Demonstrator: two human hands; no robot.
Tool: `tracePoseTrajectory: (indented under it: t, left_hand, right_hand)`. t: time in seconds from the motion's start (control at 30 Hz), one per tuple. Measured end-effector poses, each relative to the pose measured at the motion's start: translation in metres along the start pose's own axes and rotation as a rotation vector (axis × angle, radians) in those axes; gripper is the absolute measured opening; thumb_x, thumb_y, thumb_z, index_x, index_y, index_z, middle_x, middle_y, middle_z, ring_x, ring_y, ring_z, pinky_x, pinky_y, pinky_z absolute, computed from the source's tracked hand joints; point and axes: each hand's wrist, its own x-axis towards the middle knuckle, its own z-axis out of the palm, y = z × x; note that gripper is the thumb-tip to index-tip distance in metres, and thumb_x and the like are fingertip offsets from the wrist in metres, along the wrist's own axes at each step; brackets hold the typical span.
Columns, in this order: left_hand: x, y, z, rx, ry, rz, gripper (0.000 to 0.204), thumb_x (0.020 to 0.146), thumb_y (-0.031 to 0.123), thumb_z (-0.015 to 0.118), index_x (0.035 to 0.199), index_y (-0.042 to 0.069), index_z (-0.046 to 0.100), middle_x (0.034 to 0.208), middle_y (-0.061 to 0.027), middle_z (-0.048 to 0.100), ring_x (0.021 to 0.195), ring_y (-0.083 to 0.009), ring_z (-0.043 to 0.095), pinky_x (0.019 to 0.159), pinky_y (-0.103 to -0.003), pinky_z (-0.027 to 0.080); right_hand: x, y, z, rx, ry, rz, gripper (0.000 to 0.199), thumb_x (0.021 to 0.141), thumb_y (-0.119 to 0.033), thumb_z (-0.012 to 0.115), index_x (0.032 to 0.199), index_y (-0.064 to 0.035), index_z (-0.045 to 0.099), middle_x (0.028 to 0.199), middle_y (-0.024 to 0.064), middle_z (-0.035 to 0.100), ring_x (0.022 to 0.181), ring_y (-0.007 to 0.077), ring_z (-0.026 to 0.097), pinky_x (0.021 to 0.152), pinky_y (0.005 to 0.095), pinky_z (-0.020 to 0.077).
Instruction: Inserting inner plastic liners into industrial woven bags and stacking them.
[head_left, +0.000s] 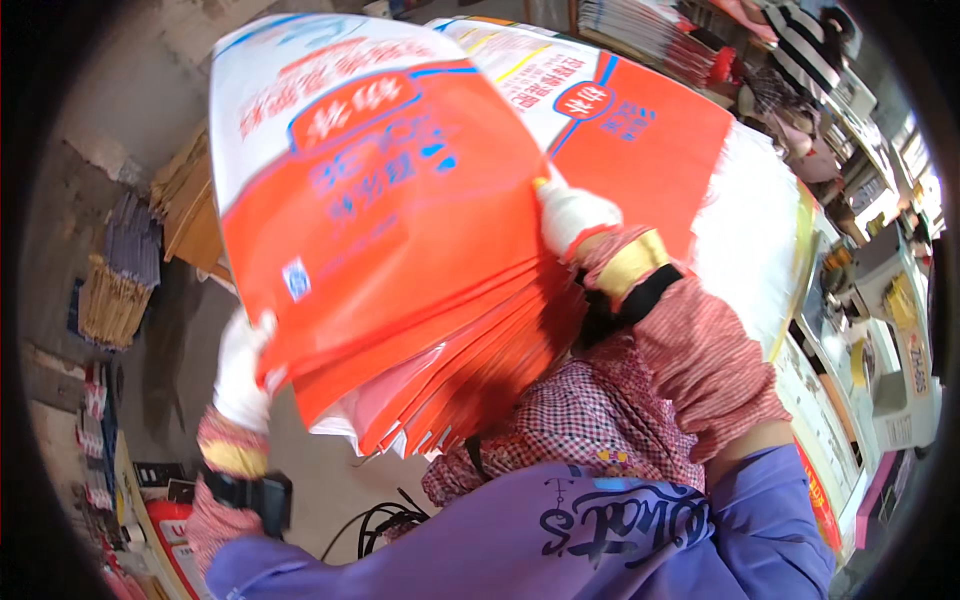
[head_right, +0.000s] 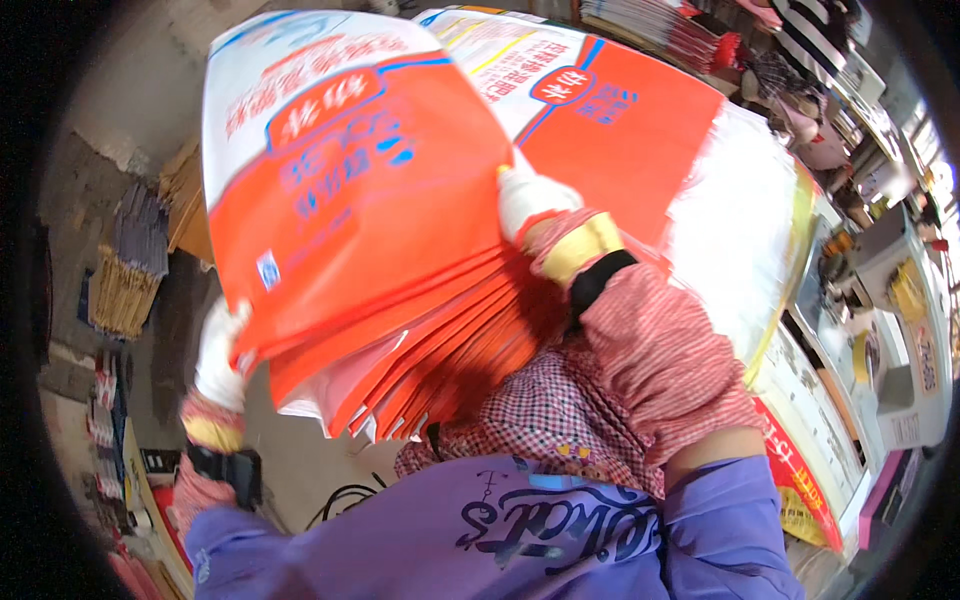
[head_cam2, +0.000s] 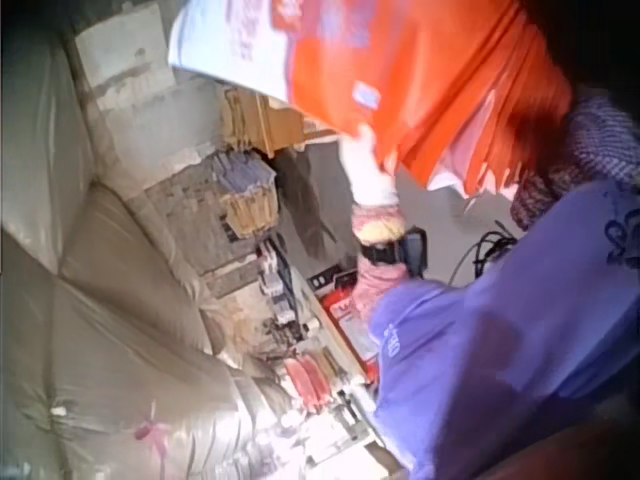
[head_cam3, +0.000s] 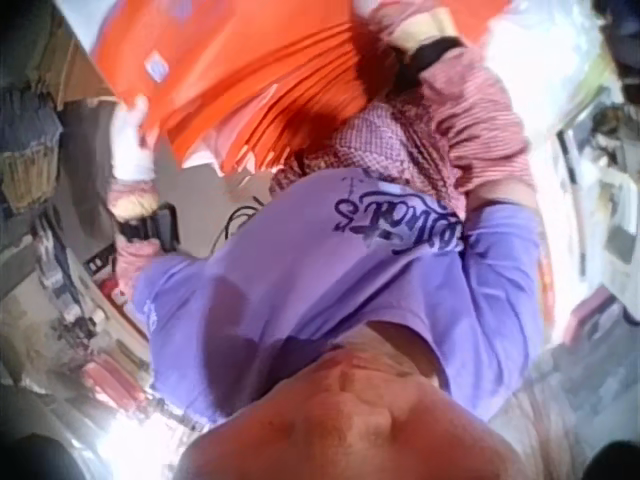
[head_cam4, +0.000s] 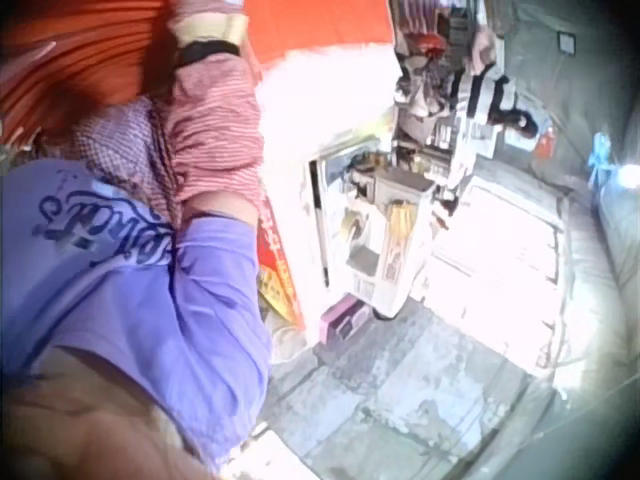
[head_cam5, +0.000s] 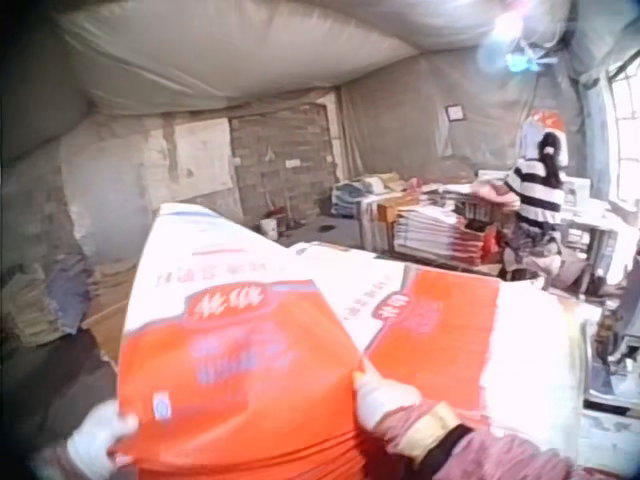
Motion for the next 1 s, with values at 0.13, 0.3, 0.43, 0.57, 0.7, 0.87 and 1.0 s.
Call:
tracePoseTrajectory:
  t: [0.13,0.3,0.43,0.57,0.7,0.87,1.0]
  left_hand:
    - [-0.060,-0.098,-0.023,-0.122,0.025,-0.321,0.030,0.089,0.025,0.050,0.114,0.010,0.048,0.103,-0.0047,0.056,0.093,-0.0160,0.057,0.072,-0.031,0.050]
    - [-0.078,-0.165,0.019,-0.248,-0.011,-0.500,0.052,0.090,0.048,0.041,0.109,0.000,0.048,0.107,-0.0111,0.055,0.096,-0.0212,0.057,0.075,-0.034,0.051]
    - [-0.053,-0.194,0.009,-0.076,0.002,-0.367,0.059,0.090,0.054,0.033,0.103,-0.002,0.051,0.097,-0.0098,0.059,0.089,-0.0179,0.059,0.074,-0.030,0.050]
    - [-0.035,-0.197,0.031,0.142,0.001,-0.257,0.052,0.093,0.046,0.031,0.079,0.001,0.053,0.076,-0.0042,0.059,0.063,-0.0115,0.051,0.057,-0.030,0.044]
    - [-0.045,-0.219,0.031,0.966,-0.048,-0.141,0.051,0.093,0.040,0.030,0.065,0.000,0.047,0.056,-0.0218,0.047,0.052,-0.0366,0.046,0.052,-0.045,0.036]
    - [-0.071,-0.201,0.022,1.110,-0.215,-0.356,0.046,0.091,0.036,0.033,0.067,0.001,0.050,0.060,-0.0229,0.052,0.063,-0.0401,0.053,0.058,-0.048,0.039]
    - [-0.051,-0.179,0.009,1.197,-0.237,-0.315,0.042,0.090,0.034,0.034,0.071,0.002,0.054,0.061,-0.0230,0.053,0.062,-0.0400,0.053,0.059,-0.047,0.040]
  right_hand:
    - [-0.009,-0.044,0.043,-0.194,-0.311,0.002,0.039,0.095,-0.030,0.027,0.113,-0.0084,0.053,0.097,0.0152,0.063,0.088,0.0321,0.061,0.072,0.0429,0.0484]
    - [-0.025,-0.007,0.104,-0.390,-0.318,-0.080,0.034,0.094,-0.026,0.031,0.112,-0.0084,0.054,0.091,0.0136,0.064,0.081,0.0307,0.063,0.065,0.0436,0.0496]
    - [-0.014,0.028,0.126,-0.316,-0.258,-0.143,0.032,0.093,-0.025,0.035,0.115,-0.0073,0.052,0.092,0.0149,0.063,0.081,0.0335,0.061,0.069,0.0432,0.0492]
    - [0.001,0.052,0.152,-0.272,-0.110,0.076,0.043,0.090,-0.033,0.042,0.128,-0.0127,0.042,0.131,0.0124,0.043,0.119,0.0301,0.041,0.098,0.0392,0.0323]
    - [-0.013,0.064,0.152,0.295,-0.097,0.194,0.041,0.090,-0.032,0.040,0.127,-0.0135,0.043,0.131,0.0101,0.043,0.121,0.0263,0.040,0.098,0.0370,0.0318]
    - [-0.026,0.053,0.128,0.487,-0.212,0.058,0.038,0.091,-0.026,0.039,0.126,-0.0109,0.044,0.126,0.0126,0.048,0.117,0.0269,0.045,0.096,0.0368,0.0359]
    - [-0.018,0.067,0.155,0.318,-0.160,0.004,0.040,0.091,-0.024,0.037,0.128,-0.0100,0.041,0.129,0.0129,0.044,0.118,0.0268,0.043,0.096,0.0385,0.0368]
